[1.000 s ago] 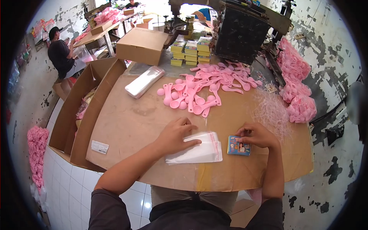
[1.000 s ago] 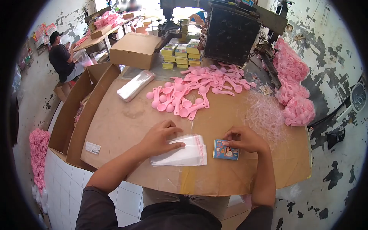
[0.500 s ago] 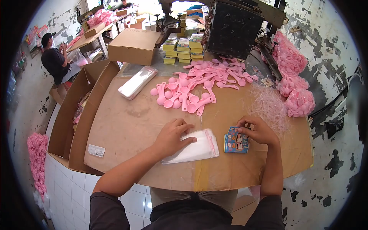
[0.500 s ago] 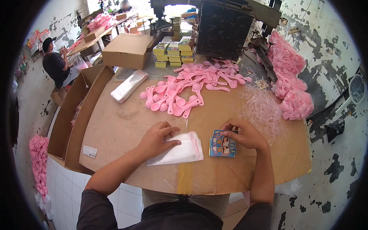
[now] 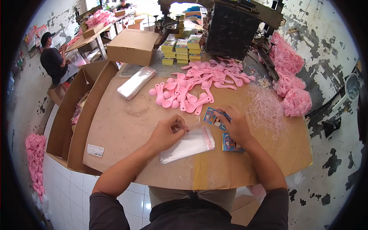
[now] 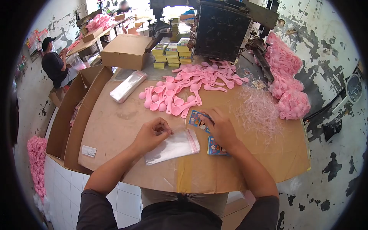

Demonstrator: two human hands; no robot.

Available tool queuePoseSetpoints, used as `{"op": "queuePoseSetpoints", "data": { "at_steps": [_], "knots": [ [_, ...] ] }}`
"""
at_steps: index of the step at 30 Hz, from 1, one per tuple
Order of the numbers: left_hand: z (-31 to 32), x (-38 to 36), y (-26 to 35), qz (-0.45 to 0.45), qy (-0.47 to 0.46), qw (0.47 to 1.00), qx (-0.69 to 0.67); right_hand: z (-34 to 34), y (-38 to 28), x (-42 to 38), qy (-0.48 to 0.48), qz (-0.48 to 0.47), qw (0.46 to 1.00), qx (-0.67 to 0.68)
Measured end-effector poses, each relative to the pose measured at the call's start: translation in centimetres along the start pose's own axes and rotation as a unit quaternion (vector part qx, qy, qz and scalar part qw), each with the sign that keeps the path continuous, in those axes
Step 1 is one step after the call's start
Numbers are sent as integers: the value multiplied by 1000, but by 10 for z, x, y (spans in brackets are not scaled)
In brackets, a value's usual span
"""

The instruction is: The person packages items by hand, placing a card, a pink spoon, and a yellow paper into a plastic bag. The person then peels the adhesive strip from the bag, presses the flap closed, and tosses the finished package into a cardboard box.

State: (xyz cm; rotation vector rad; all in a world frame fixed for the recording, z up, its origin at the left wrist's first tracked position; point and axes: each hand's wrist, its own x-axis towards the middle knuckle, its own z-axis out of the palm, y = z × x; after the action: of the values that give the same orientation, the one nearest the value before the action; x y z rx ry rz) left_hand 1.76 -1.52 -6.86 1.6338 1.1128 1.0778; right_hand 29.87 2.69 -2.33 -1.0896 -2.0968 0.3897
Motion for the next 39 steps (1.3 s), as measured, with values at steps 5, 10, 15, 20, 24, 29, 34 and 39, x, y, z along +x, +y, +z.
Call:
{"op": "queuePoseSetpoints", "data": {
  "at_steps": [5, 10, 15, 20, 24, 29, 34, 39],
  "knots": [
    [1, -4, 16, -23, -52, 997, 42, 5, 44, 7, 24, -77, 970, -230],
    [-1, -10, 32, 89, -43, 979, 176, -57, 119, 14, 183, 9, 892, -413],
    [5, -8, 27, 220, 5, 965, 146, -84, 60, 12, 200, 122, 955, -179],
    [1, -7, 21, 99, -57, 993, -41, -69, 62, 7, 116, 66, 986, -102],
    [3, -9, 27, -28, -65, 976, -204, -54, 40, 11, 68, 95, 993, 34],
    [0, -4, 26, -76, -65, 970, -221, -40, -26, 16, -54, 87, 984, 146],
    [-3, -5, 27, -95, -64, 974, -195, -24, -44, 15, -56, 53, 974, 213],
    [-3, -6, 28, -88, -69, 978, -177, -16, -45, 14, -48, -66, 983, 162]
  ]
}}
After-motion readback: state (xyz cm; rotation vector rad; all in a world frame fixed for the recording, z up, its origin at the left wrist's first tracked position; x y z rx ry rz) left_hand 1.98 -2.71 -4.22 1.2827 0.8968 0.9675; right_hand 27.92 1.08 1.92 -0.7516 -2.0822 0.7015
